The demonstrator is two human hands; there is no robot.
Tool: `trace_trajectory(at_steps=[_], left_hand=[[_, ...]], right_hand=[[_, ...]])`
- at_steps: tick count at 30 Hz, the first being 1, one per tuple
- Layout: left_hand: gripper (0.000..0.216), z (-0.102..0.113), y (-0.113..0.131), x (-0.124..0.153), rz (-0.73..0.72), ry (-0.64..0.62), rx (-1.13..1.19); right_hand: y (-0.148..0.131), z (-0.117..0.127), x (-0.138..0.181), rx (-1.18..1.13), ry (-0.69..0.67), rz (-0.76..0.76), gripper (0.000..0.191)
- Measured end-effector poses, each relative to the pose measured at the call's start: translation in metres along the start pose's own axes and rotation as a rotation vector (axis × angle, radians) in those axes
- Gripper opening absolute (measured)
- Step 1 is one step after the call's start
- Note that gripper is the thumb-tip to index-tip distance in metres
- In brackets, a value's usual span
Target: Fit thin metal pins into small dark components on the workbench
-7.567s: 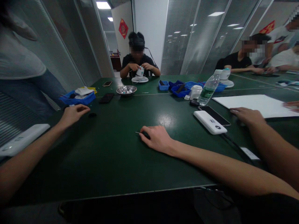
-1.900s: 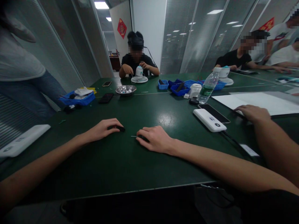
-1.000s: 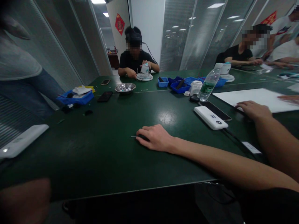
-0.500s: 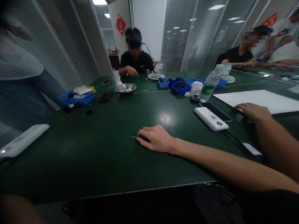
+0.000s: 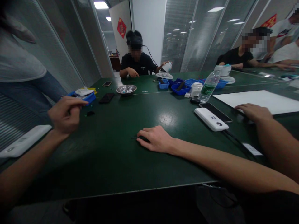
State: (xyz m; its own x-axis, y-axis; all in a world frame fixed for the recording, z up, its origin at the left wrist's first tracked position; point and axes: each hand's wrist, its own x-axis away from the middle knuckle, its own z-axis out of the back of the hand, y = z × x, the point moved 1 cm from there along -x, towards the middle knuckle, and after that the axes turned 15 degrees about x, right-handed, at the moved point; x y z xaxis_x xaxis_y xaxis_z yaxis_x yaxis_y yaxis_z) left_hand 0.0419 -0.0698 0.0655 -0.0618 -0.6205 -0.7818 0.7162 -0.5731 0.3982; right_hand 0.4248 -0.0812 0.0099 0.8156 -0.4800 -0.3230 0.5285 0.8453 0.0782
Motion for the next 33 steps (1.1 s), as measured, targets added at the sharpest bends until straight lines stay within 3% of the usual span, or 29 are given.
trace_trajectory(at_steps=[1, 6, 8, 11, 19, 23, 28, 33], left_hand=[[0.024, 0.001, -0.019, -0.003, 0.027, -0.038, -0.03], [0.054, 0.007, -0.118, 0.006, 0.486, -0.369, -0.201], [0.048, 0.008, -0.141, 0.011, 0.522, -0.465, -0.218], [0.036, 0.009, -0.16, 0.012, 0.511, -0.502, -0.274], [0.034, 0.03, -0.171, 0.013, 0.571, -0.541, -0.308], [0.034, 0.03, -0.164, 0.018, 0.528, -0.398, -0.3], [0.035, 0.017, -0.143, 0.016, 0.552, -0.202, -0.126], [0.035, 0.007, -0.13, 0.01, 0.622, -0.167, -0.072]], right_hand=[[0.0, 0.0, 0.0, -0.003, -0.002, 0.0, 0.032], [0.0, 0.001, -0.001, -0.027, -0.023, 0.011, 0.032], [0.001, 0.002, -0.001, -0.032, -0.022, 0.018, 0.032], [0.001, 0.001, 0.0, -0.026, -0.009, 0.029, 0.033], [0.0, 0.0, 0.002, -0.002, 0.0, 0.031, 0.033], [-0.001, 0.001, 0.001, -0.009, 0.0, 0.026, 0.032], [0.0, 0.0, 0.0, -0.034, 0.0, 0.029, 0.031], [0.001, 0.0, 0.0, -0.042, -0.024, 0.025, 0.032]])
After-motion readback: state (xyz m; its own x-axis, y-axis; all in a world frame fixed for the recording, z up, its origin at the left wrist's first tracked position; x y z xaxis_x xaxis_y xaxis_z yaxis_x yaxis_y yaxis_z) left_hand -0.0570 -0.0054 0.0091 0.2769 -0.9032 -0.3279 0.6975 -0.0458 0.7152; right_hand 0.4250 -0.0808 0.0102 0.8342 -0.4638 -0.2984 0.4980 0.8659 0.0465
